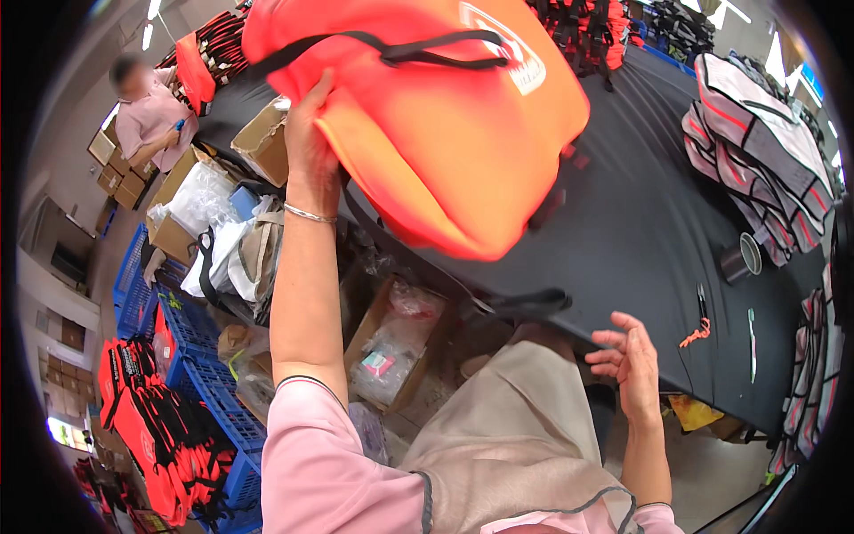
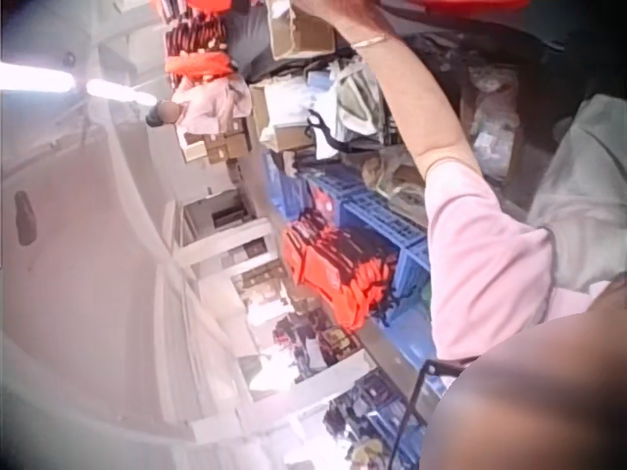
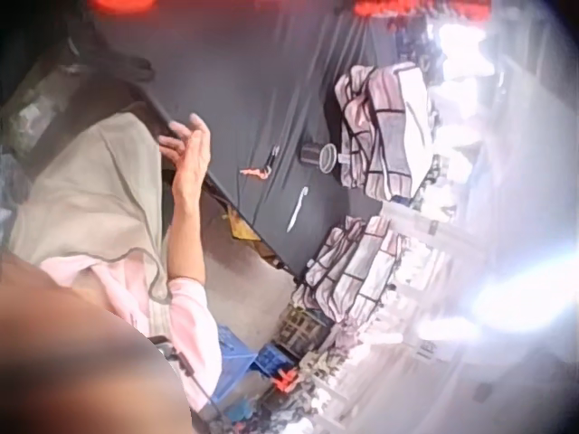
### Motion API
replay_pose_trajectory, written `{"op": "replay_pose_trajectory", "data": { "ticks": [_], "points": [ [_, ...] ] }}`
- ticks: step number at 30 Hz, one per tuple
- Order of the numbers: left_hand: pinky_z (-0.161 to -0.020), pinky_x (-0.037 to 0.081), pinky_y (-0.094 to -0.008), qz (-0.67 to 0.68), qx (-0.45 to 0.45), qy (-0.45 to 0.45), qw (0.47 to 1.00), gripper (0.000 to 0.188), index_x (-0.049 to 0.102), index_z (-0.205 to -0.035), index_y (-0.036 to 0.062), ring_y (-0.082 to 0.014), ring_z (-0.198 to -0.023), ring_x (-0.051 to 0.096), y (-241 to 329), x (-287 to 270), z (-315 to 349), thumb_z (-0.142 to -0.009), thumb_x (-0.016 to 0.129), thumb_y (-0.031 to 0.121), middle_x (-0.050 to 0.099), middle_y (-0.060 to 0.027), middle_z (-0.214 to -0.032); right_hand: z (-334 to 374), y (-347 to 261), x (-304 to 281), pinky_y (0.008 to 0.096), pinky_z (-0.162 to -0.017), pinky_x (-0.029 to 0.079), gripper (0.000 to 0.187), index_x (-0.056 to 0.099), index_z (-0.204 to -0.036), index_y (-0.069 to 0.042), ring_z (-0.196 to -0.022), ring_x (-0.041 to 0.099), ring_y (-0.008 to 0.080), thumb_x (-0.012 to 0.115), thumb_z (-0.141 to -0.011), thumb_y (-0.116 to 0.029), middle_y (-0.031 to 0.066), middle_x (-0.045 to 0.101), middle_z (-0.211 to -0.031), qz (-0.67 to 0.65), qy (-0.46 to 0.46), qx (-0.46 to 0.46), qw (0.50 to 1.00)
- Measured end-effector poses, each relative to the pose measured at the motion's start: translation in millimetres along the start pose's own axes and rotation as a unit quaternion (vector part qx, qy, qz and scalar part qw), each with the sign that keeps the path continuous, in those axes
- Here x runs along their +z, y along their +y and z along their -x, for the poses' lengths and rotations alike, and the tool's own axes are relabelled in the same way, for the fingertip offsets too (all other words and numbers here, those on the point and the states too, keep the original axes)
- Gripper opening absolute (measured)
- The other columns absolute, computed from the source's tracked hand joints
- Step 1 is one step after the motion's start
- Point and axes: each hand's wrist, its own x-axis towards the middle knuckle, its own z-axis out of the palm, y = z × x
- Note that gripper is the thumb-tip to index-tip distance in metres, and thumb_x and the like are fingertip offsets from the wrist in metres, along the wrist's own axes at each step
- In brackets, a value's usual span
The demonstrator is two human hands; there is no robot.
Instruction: Checking the straps, clips, and interior lining zippers of manufactured backpacks and bags, using a toothbrush to clean or check mesh/zipper tracks.
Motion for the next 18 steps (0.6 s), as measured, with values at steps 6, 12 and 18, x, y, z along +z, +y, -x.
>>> {"op": "replay_pose_trajectory", "data": {
  "ticks": [6, 12, 18],
  "points": [
    [-0.085, 0.054, -0.0379, -0.012, 0.009, 0.1, 0.995, 0.032, 0.059, -0.118, 0.0014, -0.0231, -0.094, 0.067, -80.0, -201.1, 1.0, -0.097, 0.06, 0.026, 0.068, -0.0103, -0.104, -26.0, 27.5, 12.3, 0.026, -0.068, 0.055, 0.037, 0.048, -0.129, -0.003, -0.079, 0.066, 0.0162, 0.047, -0.102, -0.027, 0.0121, 0.063, -0.106, 0.111, -0.059, 0.096, 0.987],
    [-0.074, 0.057, -0.0371, -0.123, 0.025, 0.407, 0.905, 0.033, 0.06, -0.114, 0.0021, -0.0224, -0.087, 0.068, -161.9, -181.3, 25.5, -0.083, 0.07, 0.0, 0.068, -0.0085, -0.1, -31.5, 54.1, 5.1, 0.0275, -0.07, 0.053, 0.03, 0.051, -0.125, 0.0, -0.081, 0.066, 0.0151, 0.054, -0.098, -0.012, 0.0118, 0.067, -0.103, 0.175, -0.088, 0.165, 0.967],
    [-0.069, 0.053, -0.0311, -0.124, 0.107, 0.514, 0.842, 0.022, 0.056, -0.083, 0.0025, -0.0144, -0.069, 0.056, -178.1, -210.7, 9.3, -0.074, 0.048, -0.015, 0.056, -0.001, -0.081, -41.0, 58.3, 18.5, 0.028, -0.071, 0.053, 0.021, 0.056, -0.115, 0.0, -0.08, 0.065, 0.0143, 0.054, -0.096, -0.008, 0.0088, 0.068, -0.095, 0.199, -0.092, 0.142, 0.965]
  ]
}}
